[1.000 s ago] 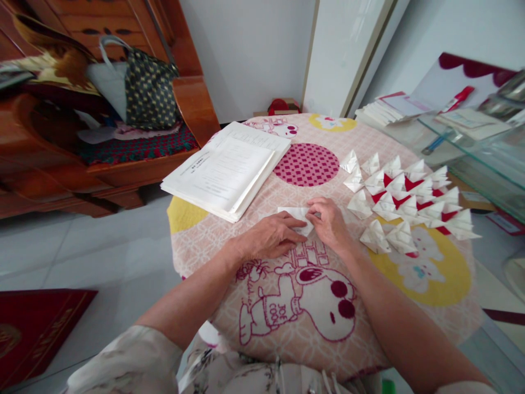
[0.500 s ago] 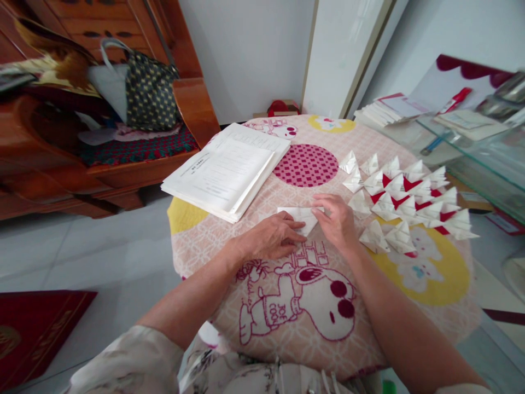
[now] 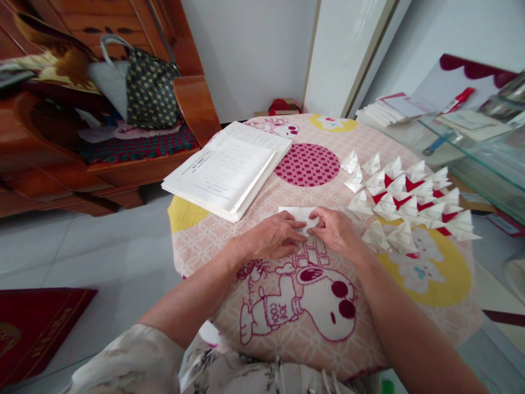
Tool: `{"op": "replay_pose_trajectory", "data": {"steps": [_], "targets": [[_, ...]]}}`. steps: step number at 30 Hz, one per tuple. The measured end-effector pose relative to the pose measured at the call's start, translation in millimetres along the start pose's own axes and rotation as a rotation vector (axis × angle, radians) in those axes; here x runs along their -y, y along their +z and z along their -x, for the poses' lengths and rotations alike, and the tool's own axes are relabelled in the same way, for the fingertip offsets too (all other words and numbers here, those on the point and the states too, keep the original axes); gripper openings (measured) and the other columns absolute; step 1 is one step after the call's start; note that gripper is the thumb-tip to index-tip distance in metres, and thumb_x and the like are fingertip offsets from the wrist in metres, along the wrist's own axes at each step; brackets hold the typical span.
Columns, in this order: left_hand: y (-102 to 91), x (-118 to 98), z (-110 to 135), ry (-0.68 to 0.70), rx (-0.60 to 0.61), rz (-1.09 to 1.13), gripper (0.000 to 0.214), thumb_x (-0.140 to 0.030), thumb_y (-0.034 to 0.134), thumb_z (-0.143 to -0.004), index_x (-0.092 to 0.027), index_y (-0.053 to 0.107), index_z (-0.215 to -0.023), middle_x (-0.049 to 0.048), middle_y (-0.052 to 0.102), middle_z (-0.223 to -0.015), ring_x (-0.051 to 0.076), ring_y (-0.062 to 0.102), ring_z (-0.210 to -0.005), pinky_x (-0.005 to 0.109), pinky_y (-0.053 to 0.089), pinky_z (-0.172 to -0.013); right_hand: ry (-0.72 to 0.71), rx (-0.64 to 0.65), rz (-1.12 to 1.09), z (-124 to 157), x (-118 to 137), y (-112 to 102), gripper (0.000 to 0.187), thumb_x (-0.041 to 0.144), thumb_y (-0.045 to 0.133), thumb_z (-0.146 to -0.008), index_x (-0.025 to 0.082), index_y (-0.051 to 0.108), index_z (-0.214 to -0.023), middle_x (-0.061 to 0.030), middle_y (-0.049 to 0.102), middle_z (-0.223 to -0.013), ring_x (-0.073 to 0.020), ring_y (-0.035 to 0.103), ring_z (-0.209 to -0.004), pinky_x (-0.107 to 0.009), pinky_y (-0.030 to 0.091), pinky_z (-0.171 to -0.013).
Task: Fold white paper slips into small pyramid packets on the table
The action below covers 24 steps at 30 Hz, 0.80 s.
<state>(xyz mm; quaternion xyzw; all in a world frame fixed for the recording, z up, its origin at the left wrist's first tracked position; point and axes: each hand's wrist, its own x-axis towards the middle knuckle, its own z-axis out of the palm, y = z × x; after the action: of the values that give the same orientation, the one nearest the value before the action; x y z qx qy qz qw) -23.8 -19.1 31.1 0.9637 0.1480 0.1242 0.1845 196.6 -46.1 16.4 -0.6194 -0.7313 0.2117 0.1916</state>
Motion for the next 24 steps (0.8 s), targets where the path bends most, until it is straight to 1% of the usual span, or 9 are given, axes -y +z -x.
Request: {"op": "replay_pose_trajectory", "data": {"steps": [5,9,15,20,24], "targets": [[1.0,0.5,0.6,-0.013,0.002,-0.014,0.024,-0.025,0.061,-0.091,-0.022,0.075,-0.109,0.0101,0.067,-0.127,0.026,0.060,-0.111,0.042,0.048,-0.098,0.000,-0.029,0.021,-3.3,-7.3,-4.2,0.022,0.021,0.075,-0.077,0.022,0.067,-0.097,0.0033,0.065,-0.063,-0.0152,0.058,-0.056,-0.027,0.035,-0.057],[0.1,-0.7,0.6,-0.029,0.023,-0.017,0.024,-0.026,0.060,-0.091,-0.023,0.075,-0.110,0.0096,0.066,-0.129,0.026,0.060,-0.112,0.043,0.048,-0.100,0.051,-0.029,0.015,-4.8,-6.6,-4.8,0.019,0.020,0.073,-0.078,0.021,0.067,-0.096,0.0040,0.062,-0.062,-0.0138,0.055,-0.055,-0.026,0.034,-0.057],[1.2,-0.8,1.4,-0.044,0.007,0.006,0.024,-0.024,0.062,-0.090,-0.023,0.075,-0.110,0.0100,0.064,-0.135,0.027,0.059,-0.117,0.043,0.047,-0.101,0.125,-0.075,0.009,-9.7,-5.4,-7.1,0.017,0.018,0.070,-0.079,0.020,0.067,-0.095,0.0038,0.060,-0.061,-0.0142,0.054,-0.057,-0.026,0.034,-0.058],[2.2,0.0,1.7,-0.056,0.015,0.004,0.024,-0.025,0.062,-0.090,-0.023,0.076,-0.109,0.0095,0.063,-0.136,0.026,0.059,-0.115,0.042,0.048,-0.100,0.167,-0.121,0.058,-15.5,-14.0,-10.4,0.016,0.020,0.069,-0.079,0.020,0.068,-0.095,0.0021,0.061,-0.064,-0.0156,0.054,-0.060,-0.027,0.035,-0.060],[1.9,-0.3,1.9,-0.072,0.021,0.011,0.025,-0.025,0.062,-0.090,-0.024,0.075,-0.111,0.0080,0.063,-0.136,0.026,0.058,-0.115,0.042,0.048,-0.100,0.192,-0.186,0.164,-18.8,-19.6,-10.4,0.012,0.018,0.063,-0.082,0.018,0.070,-0.092,-0.0024,0.065,-0.068,-0.0182,0.058,-0.065,-0.028,0.036,-0.062]]}}
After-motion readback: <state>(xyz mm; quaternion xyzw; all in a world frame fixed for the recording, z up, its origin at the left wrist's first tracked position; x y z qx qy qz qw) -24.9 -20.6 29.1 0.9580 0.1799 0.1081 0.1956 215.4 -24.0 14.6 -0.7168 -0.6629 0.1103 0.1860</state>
